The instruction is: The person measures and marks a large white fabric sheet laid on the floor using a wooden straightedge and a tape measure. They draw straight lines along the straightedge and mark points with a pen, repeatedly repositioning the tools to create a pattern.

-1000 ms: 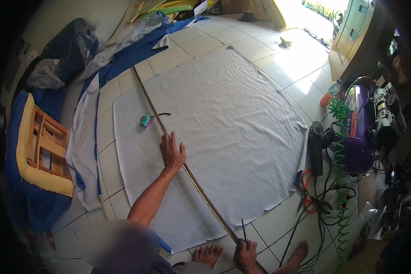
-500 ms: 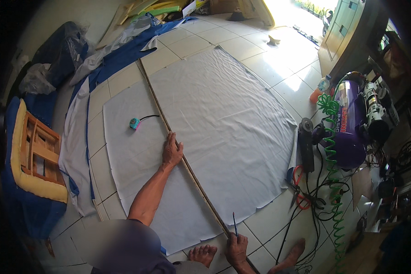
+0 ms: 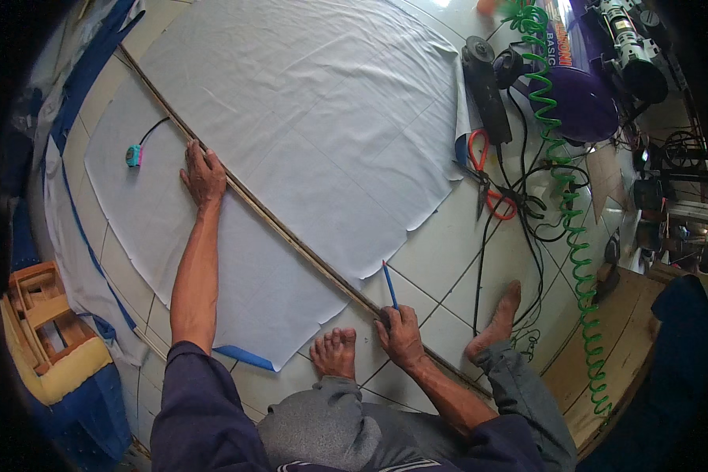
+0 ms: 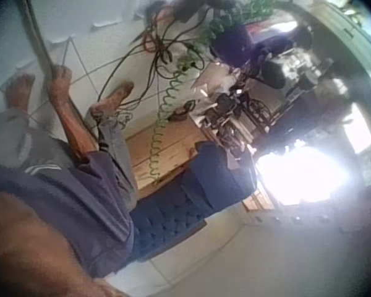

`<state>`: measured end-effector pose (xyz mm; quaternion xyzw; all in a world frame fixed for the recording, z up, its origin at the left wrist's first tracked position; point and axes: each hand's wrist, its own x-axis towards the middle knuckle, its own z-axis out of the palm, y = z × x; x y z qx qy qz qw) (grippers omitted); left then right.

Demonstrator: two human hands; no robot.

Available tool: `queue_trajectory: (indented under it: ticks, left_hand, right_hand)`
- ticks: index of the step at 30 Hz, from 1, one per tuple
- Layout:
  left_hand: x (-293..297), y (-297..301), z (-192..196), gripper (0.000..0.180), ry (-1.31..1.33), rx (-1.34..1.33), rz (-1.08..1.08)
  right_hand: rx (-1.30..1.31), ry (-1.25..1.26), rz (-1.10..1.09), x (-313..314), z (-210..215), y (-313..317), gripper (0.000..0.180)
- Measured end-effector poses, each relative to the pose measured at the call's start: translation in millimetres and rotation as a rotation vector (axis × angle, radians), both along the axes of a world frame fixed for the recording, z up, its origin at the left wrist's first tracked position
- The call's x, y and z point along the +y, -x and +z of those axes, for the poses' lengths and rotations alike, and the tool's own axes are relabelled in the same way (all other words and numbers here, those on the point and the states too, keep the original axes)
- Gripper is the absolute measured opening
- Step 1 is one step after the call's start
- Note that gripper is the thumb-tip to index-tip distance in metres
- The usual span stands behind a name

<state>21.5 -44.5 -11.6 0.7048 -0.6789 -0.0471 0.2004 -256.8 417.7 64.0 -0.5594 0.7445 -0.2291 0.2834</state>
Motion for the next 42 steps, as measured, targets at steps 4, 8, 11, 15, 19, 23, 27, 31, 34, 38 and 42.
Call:
queue_trajectory:
  ticks: [4,8,11,15,19,23,27,31,34,38,42]
  left_hand:
    - [2.9,2.0,12.0,0.061,-0.085,-0.008,0.005]
    - [2.9,3.6,12.1,0.062,-0.100,-0.026,-0.002]
    - [1.8,3.4,2.4,0.064,-0.062,-0.039,0.011]
    - [-0.2,1.4,-3.8,0.068,-0.066,-0.128,0.040]
    - [4.7,4.9,5.1,0.065,-0.078,-0.113,0.016]
    - [7.1,9.6,14.4,0.066,-0.107,-0.088,0.014]
    - [8.8,11.7,17.3,0.062,-0.085,-0.065,0.029]
    - [9.6,11.0,14.3,0.060,-0.072,-0.064,0.024]
    - [8.8,11.3,14.1,0.059,-0.049,-0.060,0.016]
    - [6.6,11.7,20.0,0.059,-0.091,-0.060,0.006]
    - [5.6,6.8,26.8,0.061,-0.117,-0.119,-0.020]
  right_hand:
    - [0.020,0.031,-0.013,-7.9,0.5,8.2,0.039]
    - [0.042,0.038,-0.015,-9.7,-2.3,16.0,0.039]
    - [0.067,0.018,-0.015,-5.5,-4.3,18.0,0.039]
    - [0.064,-0.016,0.005,-5.0,-2.5,17.3,0.035]
    - [0.067,0.066,0.029,-5.6,-3.1,16.8,0.037]
    - [0.099,0.103,0.038,-4.9,-9.6,19.8,0.044]
    - [0.074,0.090,0.051,-6.9,-5.0,21.8,0.045]
    - [0.088,0.126,0.031,-15.4,8.1,25.1,0.027]
    - [0.088,0.112,0.023,-18.4,14.4,26.1,0.028]
    - [0.063,0.067,0.069,-24.3,23.3,29.8,0.032]
    - [0.168,0.268,0.238,-68.2,40.7,30.5,0.040]
